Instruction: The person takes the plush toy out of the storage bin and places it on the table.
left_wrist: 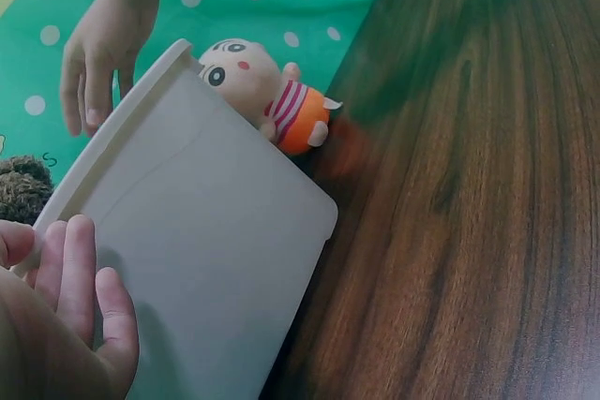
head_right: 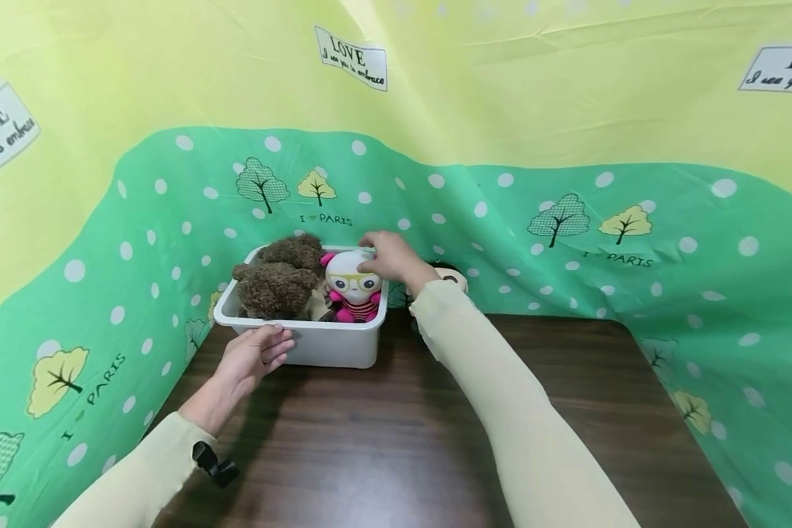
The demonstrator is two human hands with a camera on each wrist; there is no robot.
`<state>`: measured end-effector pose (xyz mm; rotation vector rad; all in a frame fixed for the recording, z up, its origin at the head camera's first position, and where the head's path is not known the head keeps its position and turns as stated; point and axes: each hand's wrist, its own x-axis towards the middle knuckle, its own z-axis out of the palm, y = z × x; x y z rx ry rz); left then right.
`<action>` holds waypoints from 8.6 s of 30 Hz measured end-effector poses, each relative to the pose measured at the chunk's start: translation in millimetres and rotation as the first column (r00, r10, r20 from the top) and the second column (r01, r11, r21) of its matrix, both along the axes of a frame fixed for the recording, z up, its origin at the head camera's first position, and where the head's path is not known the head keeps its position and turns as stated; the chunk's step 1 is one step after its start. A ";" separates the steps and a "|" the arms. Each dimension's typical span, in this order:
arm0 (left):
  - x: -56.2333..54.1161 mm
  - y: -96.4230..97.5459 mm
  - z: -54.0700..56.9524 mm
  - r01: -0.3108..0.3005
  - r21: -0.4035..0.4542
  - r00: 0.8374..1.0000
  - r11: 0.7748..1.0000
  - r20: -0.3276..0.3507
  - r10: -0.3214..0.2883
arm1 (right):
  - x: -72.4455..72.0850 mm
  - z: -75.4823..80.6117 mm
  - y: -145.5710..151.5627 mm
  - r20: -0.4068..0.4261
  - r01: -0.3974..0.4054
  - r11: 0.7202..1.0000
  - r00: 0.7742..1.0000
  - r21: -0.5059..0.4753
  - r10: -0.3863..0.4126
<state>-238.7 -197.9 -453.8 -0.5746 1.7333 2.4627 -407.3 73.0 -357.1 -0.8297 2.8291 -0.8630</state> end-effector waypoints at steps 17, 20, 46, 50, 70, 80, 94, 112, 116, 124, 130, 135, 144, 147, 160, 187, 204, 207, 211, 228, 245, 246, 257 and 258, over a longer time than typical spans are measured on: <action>-1.1 0.4 -1.6 -0.007 0.001 1.000 1.000 0.000 0.007 | -4.9 -17.8 -14.3 -0.044 0.005 0.998 0.999 0.058 -0.002; -0.8 0.8 -1.1 -0.007 0.006 1.000 1.000 -0.003 0.007 | -4.2 -18.1 -14.7 -0.050 0.000 0.998 0.999 0.066 0.004; 5.2 7.9 -2.8 -0.014 -0.039 1.000 0.999 -0.007 0.013 | 15.1 -18.3 -7.9 -0.208 0.010 1.000 0.978 0.012 -0.008; 4.7 7.9 -1.8 -0.017 -0.041 1.000 0.999 -0.010 0.017 | 17.9 -0.9 -5.7 -0.209 -0.011 1.000 0.978 -0.029 0.005; 4.0 7.5 -0.3 -0.015 -0.039 1.000 0.999 0.001 0.015 | 50.7 99.2 41.6 -0.256 -0.067 0.978 0.967 -0.196 0.014; 5.7 7.8 1.8 -0.001 -0.046 1.000 0.999 0.007 0.001 | 70.9 117.1 111.6 -0.282 -0.020 0.984 0.959 -0.174 -0.031; 5.2 7.8 -0.3 -0.010 -0.042 1.000 0.999 0.017 0.011 | 70.8 73.2 213.4 -0.235 0.196 0.978 0.950 -0.064 -0.206; 5.4 11.2 0.3 -0.030 -0.071 0.999 0.997 0.014 0.031 | 46.2 -2.9 269.1 -0.171 0.284 0.959 0.945 0.016 -0.277; 5.7 10.8 1.0 -0.031 -0.079 0.999 0.996 0.013 0.032 | 38.4 -20.2 268.6 -0.189 0.309 0.951 0.934 0.008 -0.302; 5.6 11.3 3.6 -0.031 -0.108 0.999 0.994 0.026 0.034 | 28.1 -44.0 266.3 -0.136 0.365 0.930 0.920 -0.044 -0.367; 5.9 12.8 3.8 -0.038 -0.110 0.999 0.993 0.025 0.041 | 24.7 -54.7 265.4 -0.247 0.421 0.905 0.872 -0.063 -0.423; 5.5 13.6 4.8 -0.045 -0.105 0.999 0.993 0.023 0.047 | 24.1 -58.2 265.9 -0.289 0.473 0.879 0.834 -0.061 -0.469; 7.1 12.0 6.8 -0.040 -0.086 0.999 0.995 0.015 0.042 | 26.4 -53.0 271.6 -0.229 0.438 0.896 0.867 -0.069 -0.442; 7.4 13.1 6.6 -0.046 -0.074 0.999 0.996 0.021 0.048 | 29.0 -46.5 274.7 -0.218 0.428 0.903 0.879 -0.035 -0.424; 6.7 9.8 2.1 -0.029 -0.041 1.000 0.999 0.005 0.030 | 40.8 -7.3 247.6 -0.241 0.309 0.946 0.930 0.095 -0.279; 3.2 -2.7 0.8 0.108 0.043 0.994 0.993 0.009 -0.109 | 66.4 26.7 -28.2 -0.034 -0.202 0.976 0.979 -0.078 0.199; 2.6 -2.3 -0.5 0.123 0.019 0.992 0.992 0.024 -0.124 | 79.1 -9.0 -108.5 -0.010 -0.049 0.999 0.999 0.012 0.049; 1.7 -2.0 -1.5 0.113 0.017 0.993 0.993 0.027 -0.113 | 80.0 -11.9 -111.6 -0.012 -0.016 1.000 1.000 0.012 0.016; 0.8 -2.0 -1.8 0.099 0.007 0.995 0.995 0.020 -0.100 | 81.1 -14.1 -115.0 -0.025 0.012 1.000 1.000 0.012 -0.012; 3.1 4.3 -0.6 0.037 -0.017 0.999 0.999 0.036 -0.037 | 84.0 -12.4 -115.2 -0.047 0.054 0.997 0.997 -0.050 -0.056; 4.3 9.3 -2.1 0.018 0.020 1.000 1.000 0.022 -0.019 | 83.2 3.2 -102.3 0.048 0.056 0.931 0.998 -0.360 -0.042; 4.2 9.4 -2.1 0.021 0.027 0.999 0.999 0.023 -0.022 | 83.9 4.7 -101.5 0.047 0.050 0.931 0.998 -0.361 -0.035; 6.5 13.2 1.2 -0.003 0.049 1.000 0.999 0.018 0.002 | 88.1 23.7 -89.6 0.091 0.054 0.883 0.996 -0.467 -0.013; 6.7 14.0 1.1 -0.007 0.047 1.000 0.999 0.016 0.006 | 88.2 26.0 -87.5 0.094 0.055 0.879 0.996 -0.473 -0.011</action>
